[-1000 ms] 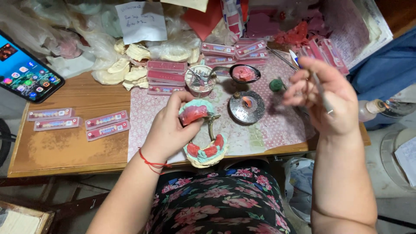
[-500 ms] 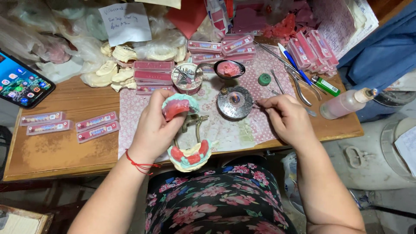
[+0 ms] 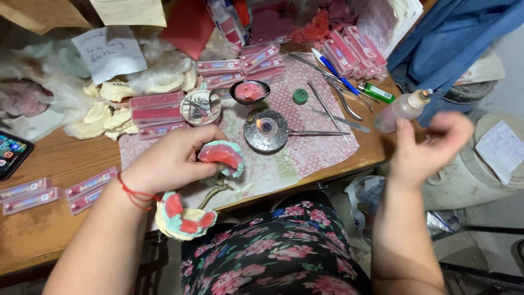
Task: The person works on a dental prosthesis, using a metal tool to apply and smooth pink wax onto the model. They hold the prosthesis in one hand while manipulating the wax with the other, occasionally dipping the tool into a heated container.
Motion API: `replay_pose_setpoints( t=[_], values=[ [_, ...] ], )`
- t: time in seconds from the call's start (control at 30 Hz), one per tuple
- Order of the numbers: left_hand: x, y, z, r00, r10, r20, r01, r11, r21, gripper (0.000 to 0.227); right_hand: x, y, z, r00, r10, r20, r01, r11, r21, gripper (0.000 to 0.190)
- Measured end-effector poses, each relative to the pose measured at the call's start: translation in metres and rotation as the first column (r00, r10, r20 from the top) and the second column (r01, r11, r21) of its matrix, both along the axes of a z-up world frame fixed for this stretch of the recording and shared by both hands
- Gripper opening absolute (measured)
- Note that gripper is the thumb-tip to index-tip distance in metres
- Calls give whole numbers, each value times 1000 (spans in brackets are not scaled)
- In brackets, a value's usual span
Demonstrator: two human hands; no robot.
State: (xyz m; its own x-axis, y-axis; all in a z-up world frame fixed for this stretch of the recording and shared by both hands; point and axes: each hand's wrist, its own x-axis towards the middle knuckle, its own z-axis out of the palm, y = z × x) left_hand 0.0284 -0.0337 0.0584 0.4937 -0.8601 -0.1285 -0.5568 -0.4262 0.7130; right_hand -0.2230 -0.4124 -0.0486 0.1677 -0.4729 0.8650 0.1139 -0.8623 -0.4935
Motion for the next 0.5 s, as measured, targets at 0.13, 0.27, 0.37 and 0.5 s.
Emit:
replay_pose_setpoints(
  t=[0.13,0.27,0.37,0.5],
  values=[
    [8,0,-6,998,-38,-40,36,998,-48,39,-6,-25,-11,930,48,-364,-25,997,69,61],
    [20,7,-21,978,-149,-147,125,979,-162,33,2,11,-1,946,158,-281,-40,922,385,62],
    [24,11,-24,946,-202,-252,149,965,-214,28,12,68,14,949,209,-238,-129,942,310,68],
    [25,12,-31,906,-226,-358,131,954,-271,27,22,132,-1,872,427,-240,-291,846,447,78]
  ],
)
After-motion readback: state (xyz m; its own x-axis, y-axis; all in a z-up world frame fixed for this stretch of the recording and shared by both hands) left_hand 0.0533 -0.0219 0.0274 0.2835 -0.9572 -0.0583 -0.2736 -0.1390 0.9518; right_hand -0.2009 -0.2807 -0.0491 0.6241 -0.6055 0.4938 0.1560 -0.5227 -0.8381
